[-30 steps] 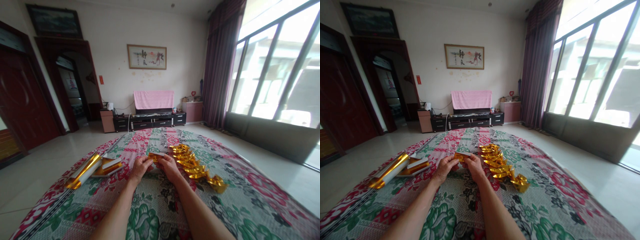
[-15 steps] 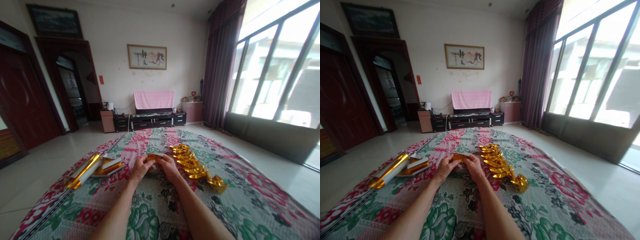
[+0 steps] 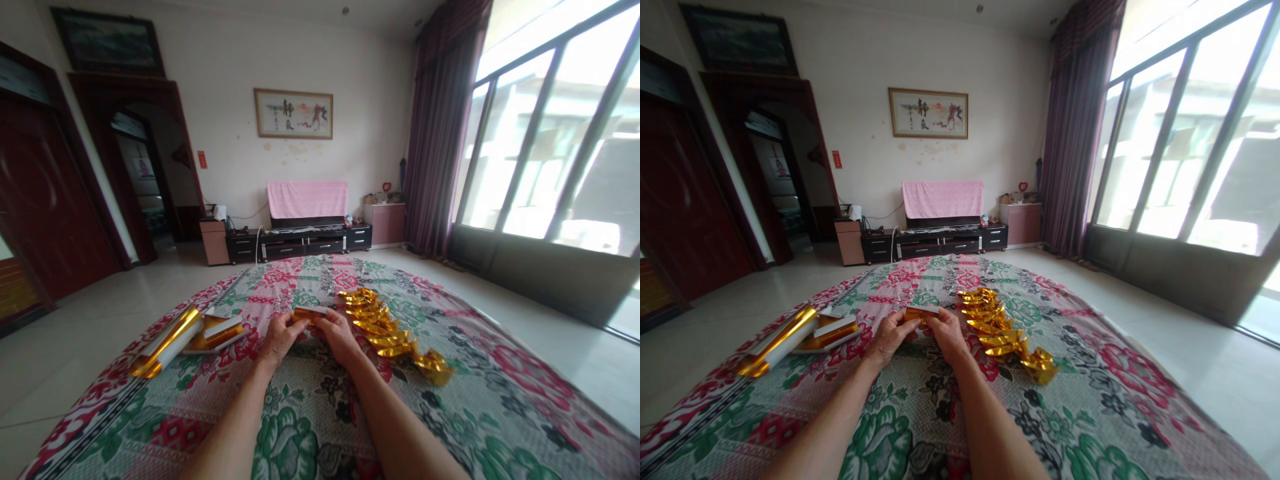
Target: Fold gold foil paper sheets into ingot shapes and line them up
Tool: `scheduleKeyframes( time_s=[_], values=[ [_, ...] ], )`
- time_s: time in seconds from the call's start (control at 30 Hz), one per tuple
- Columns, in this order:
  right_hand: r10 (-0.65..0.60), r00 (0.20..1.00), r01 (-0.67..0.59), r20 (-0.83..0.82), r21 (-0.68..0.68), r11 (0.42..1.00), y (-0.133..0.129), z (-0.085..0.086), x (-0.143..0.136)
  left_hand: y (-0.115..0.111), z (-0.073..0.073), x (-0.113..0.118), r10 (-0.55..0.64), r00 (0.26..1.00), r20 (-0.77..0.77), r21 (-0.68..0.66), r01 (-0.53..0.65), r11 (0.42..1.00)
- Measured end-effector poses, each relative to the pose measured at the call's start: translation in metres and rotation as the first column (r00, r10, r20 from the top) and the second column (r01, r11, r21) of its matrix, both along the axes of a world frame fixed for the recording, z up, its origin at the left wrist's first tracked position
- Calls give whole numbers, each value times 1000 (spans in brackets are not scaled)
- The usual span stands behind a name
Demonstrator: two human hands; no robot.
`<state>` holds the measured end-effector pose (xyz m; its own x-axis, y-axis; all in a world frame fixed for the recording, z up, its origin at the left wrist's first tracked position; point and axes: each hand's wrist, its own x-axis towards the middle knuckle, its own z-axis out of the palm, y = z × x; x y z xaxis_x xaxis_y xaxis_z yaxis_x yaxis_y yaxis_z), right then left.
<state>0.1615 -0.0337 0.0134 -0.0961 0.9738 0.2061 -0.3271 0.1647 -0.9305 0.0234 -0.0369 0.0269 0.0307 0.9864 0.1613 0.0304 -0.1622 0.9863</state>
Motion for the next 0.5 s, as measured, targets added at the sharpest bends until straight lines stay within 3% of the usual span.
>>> scheduleKeyframes(
  time_s=[0.5],
  values=[
    [8,1000,-8,-1,-3,1000,0,0,0,2,-2,-1,-8,1000,3,-5,8,1000]
  ],
)
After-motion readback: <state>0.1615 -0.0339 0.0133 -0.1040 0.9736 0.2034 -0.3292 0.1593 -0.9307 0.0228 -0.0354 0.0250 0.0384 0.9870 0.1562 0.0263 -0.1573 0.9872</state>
